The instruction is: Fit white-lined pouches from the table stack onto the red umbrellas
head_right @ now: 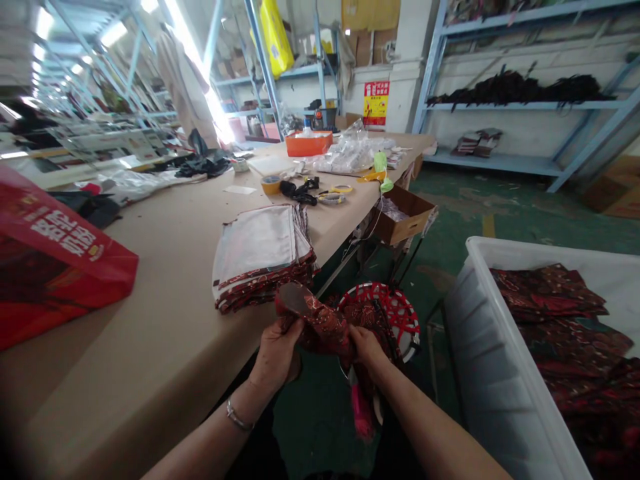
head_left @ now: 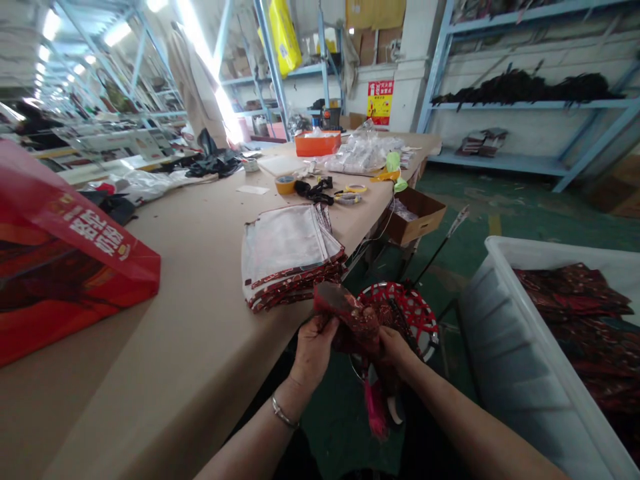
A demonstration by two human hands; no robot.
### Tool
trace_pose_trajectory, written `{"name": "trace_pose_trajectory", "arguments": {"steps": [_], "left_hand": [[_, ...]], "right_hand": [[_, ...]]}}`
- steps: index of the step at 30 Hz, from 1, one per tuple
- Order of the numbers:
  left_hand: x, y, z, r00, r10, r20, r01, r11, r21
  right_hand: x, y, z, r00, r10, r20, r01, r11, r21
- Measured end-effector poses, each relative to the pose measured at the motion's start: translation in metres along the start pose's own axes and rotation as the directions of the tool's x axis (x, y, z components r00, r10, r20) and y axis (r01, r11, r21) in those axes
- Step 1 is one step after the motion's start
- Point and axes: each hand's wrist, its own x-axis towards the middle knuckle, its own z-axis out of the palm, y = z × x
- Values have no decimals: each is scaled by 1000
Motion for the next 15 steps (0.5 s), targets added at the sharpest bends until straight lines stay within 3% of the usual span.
{"name": "trace_pose_trajectory", "arguments": {"steps": [2, 4, 5, 7, 9, 10, 12, 15], "left_hand": [[-7, 2, -15, 998, -47, -34, 48, 998, 32], [-16, 14, -27, 997, -72, -22, 74, 991, 108], [-20, 24, -30, 999, -50, 6, 48, 987, 151], [-25, 54, -28, 991, 54, 126, -83, 968, 235], [-25, 91, -18, 940, 182, 290, -263, 927, 268], [-23, 111, -13, 903, 230, 363, -336, 905, 262], [-15, 145, -9, 856, 355, 377, -447, 874, 191], [3, 176, -25, 837, 504, 212, -538, 828, 156]], "right_hand": [[-7, -9, -10, 997, -79, -3, 78, 997, -27], [-15, -26, -16, 970, -203, 133, 207, 978, -18], [-18, -38, -17, 934, -262, 244, 267, 964, 13], [-23, -69, -12, 824, -336, 455, 331, 939, 95], [-27, -106, -2, 756, -371, 539, 353, 925, 141], [-29, -127, 2, 756, -402, 517, 373, 913, 165], [-39, -171, 8, 800, -496, 337, 437, 867, 239], [-53, -224, -5, 847, -531, -6, 505, 801, 322]]}}
